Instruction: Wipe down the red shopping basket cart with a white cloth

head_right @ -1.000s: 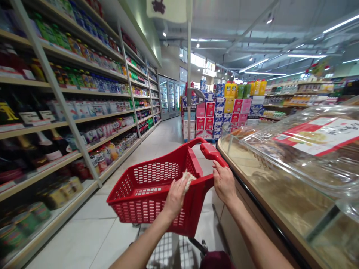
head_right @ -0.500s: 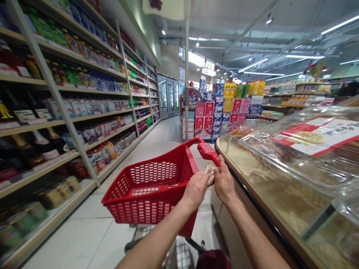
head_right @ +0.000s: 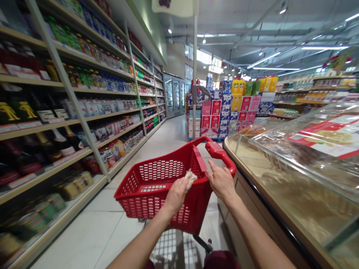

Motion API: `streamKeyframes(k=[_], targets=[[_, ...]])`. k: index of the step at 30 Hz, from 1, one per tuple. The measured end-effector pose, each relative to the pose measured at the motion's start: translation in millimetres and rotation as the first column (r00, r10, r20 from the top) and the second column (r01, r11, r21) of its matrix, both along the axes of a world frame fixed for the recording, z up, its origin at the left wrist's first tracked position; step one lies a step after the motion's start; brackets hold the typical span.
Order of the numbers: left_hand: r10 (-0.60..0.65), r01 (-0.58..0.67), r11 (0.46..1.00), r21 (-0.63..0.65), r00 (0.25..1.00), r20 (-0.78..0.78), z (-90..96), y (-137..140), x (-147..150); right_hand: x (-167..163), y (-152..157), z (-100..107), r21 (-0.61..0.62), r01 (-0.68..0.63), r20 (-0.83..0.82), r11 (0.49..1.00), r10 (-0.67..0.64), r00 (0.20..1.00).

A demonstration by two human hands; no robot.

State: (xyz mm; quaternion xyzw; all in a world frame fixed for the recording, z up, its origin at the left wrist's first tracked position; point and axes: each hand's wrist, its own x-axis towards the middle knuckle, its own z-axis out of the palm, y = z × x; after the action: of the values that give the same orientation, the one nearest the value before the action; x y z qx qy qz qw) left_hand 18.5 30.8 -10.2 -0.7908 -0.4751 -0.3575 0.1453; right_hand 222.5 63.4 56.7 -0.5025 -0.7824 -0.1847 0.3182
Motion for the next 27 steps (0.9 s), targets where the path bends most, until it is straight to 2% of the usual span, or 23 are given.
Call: streamKeyframes(k=[2,4,8,10,15,17,20,22,24,27], targets=[[0.049,-0.049,0.999,0.005,0.999,0.015,-11.2,-8,-35,-1,0,-1,0.016,0.009,0.018,1.0,-0.01,1.0],[0.115,-0.115,0.993,0.017,0.993,0.012,-20.6,-13,-56,-10,-3,-2,0.032,0.011,0.031,0.999,-0.012,0.999],[0.067,-0.068,0.998,-0.015,0.996,-0.063,-30.2,-10,-51,-37,-12,-9,-0.04,-0.074,0.111,0.996,0.078,0.991],[0.087,-0.087,0.996,-0.007,0.993,-0.08,-34.0,-9,-58,-43,-14,-13,-0.081,-0.099,0.16,0.992,0.111,0.981],[0.252,-0.251,0.968,0.026,0.967,-0.031,-47.7,-23,-125,-42,-17,-18,-0.06,-0.115,0.167,0.992,0.124,0.978],[0.269,-0.268,0.963,0.026,0.963,-0.038,-53.3,-25,-129,-48,-21,-19,-0.051,-0.111,0.155,0.992,0.118,0.981],[0.227,-0.226,0.974,0.017,0.97,-0.092,-60.4,-19,-111,-56,-26,-20,-0.058,-0.136,0.152,0.989,0.143,0.978],[0.228,-0.228,0.973,0.012,0.966,-0.125,-63.0,-17,-112,-57,-26,-19,-0.066,-0.154,0.156,0.986,0.163,0.974],[0.282,-0.283,0.959,0.013,0.951,-0.125,-63.8,-21,-134,-55,-26,-19,-0.068,-0.163,0.16,0.984,0.172,0.972],[0.402,-0.402,0.915,0.019,0.914,-0.055,-65.0,-34,-185,-53,-27,-20,-0.065,-0.153,0.16,0.986,0.162,0.974]])
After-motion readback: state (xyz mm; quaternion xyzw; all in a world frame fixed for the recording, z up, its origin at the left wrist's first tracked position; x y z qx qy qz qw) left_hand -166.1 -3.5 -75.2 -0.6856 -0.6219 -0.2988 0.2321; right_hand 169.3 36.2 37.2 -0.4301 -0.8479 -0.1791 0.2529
